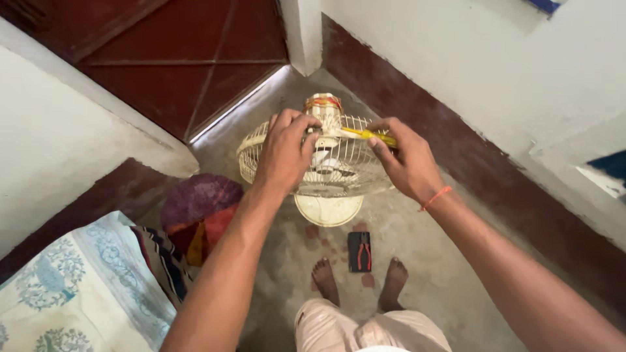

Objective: The person holds a pedestal fan steady and uses a screwdriver to unscrew the front grille of the fan, working on the screws around the guard. The fan stands on the floor next to a bed, with pliers lying on the floor nearby.

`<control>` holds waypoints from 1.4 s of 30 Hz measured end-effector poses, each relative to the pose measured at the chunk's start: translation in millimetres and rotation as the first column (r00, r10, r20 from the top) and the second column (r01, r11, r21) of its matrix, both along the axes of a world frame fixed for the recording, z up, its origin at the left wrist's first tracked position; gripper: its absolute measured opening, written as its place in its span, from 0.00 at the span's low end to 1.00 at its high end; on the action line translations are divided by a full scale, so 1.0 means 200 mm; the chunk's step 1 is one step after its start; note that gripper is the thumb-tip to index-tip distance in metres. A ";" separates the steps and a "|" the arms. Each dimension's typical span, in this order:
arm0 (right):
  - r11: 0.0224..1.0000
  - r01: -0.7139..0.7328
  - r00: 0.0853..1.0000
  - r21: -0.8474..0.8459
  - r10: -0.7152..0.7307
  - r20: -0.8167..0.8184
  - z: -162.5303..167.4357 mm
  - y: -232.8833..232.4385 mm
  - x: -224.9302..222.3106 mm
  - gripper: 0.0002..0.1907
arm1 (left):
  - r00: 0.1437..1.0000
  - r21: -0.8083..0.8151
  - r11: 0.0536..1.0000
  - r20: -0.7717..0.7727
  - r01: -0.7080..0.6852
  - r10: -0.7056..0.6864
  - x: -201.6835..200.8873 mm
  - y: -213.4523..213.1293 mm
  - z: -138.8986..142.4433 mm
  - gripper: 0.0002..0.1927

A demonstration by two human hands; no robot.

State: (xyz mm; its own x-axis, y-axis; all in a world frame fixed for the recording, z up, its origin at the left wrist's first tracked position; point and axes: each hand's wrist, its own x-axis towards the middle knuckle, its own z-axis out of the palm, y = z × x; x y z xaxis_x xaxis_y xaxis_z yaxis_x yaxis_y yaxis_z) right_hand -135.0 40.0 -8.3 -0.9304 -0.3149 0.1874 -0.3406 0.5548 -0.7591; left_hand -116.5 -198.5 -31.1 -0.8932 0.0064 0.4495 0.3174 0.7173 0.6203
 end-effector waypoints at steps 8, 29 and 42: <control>0.993 -0.094 0.995 -0.073 0.092 -0.024 -0.06 0.03 -0.05 0.14 | 0.999 0.017 0.999 0.007 -0.040 0.040 0.01 0.04 0.01 0.10; 0.996 -0.090 0.991 -0.020 0.087 -0.106 -0.03 0.01 -0.09 0.12 | 0.999 0.023 0.999 0.018 -0.027 0.027 -0.01 0.02 0.02 0.11; 0.998 -0.057 0.994 0.024 0.059 -0.089 -0.05 -0.02 -0.12 0.13 | 0.999 -0.043 0.999 0.045 -0.024 0.026 0.00 -0.02 0.02 0.10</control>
State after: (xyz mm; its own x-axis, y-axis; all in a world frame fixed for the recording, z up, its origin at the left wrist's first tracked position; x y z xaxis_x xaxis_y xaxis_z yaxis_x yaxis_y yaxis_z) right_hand -159.8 36.6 -18.2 -0.8903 -0.3728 0.2615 -0.4387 0.5482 -0.7121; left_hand -116.5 -201.6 -26.3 -0.9129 0.0021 0.4083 0.2714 0.7502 0.6029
